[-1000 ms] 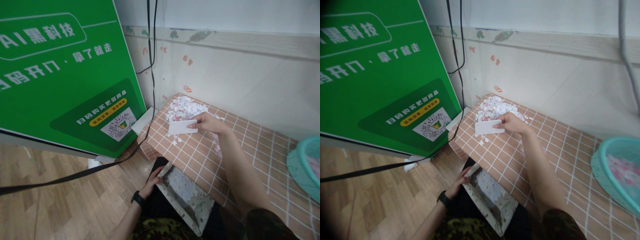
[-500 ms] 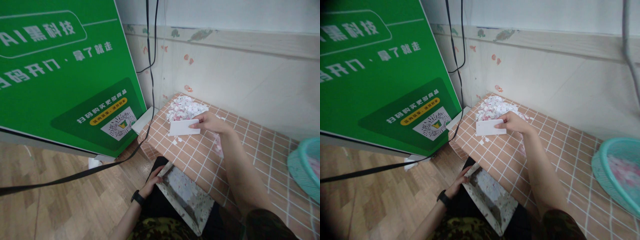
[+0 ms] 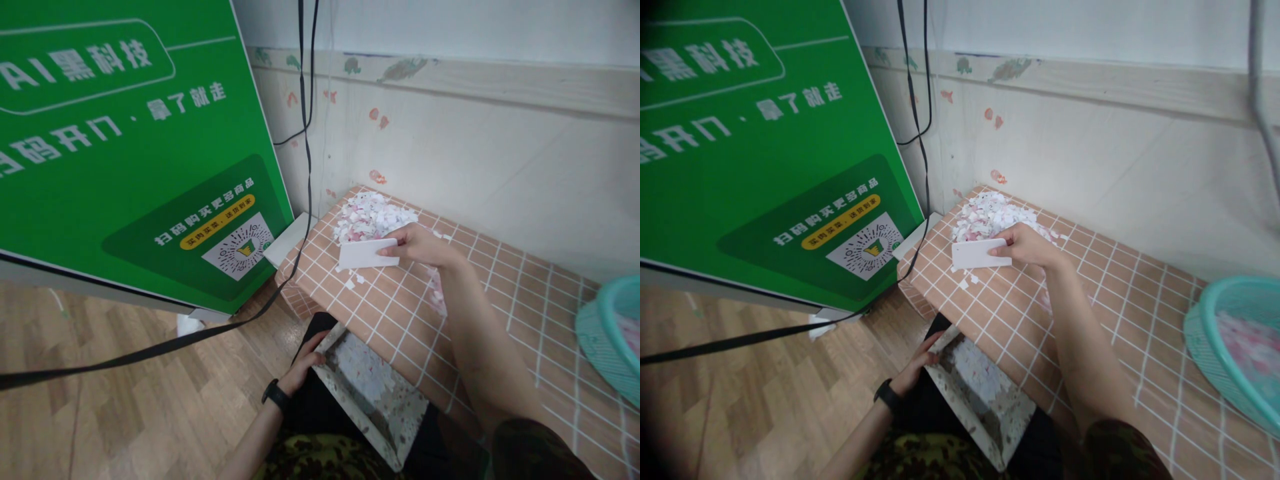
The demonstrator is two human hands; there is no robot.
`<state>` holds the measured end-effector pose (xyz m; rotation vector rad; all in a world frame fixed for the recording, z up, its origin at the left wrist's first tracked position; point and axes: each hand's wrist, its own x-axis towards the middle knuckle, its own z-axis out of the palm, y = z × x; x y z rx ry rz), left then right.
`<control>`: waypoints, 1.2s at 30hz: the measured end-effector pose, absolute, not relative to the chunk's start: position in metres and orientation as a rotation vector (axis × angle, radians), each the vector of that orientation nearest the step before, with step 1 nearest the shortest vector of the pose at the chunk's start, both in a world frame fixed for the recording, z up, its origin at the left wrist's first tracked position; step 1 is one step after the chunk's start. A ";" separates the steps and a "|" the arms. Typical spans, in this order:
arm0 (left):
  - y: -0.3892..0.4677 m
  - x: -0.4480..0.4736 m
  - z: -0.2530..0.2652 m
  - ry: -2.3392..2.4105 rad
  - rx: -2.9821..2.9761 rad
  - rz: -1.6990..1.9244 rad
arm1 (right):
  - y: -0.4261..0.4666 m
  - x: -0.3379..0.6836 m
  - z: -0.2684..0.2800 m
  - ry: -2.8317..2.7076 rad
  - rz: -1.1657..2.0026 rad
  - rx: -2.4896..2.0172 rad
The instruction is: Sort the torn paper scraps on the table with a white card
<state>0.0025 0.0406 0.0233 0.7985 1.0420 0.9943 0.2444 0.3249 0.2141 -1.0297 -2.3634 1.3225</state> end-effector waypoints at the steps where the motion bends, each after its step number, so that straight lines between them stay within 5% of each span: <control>1: 0.041 0.003 0.024 1.039 0.798 0.994 | 0.324 0.244 0.215 -2.364 1.318 -1.036; 36: 0.042 0.004 0.030 1.094 0.805 0.978 | 0.312 0.230 0.225 -2.542 1.066 -0.932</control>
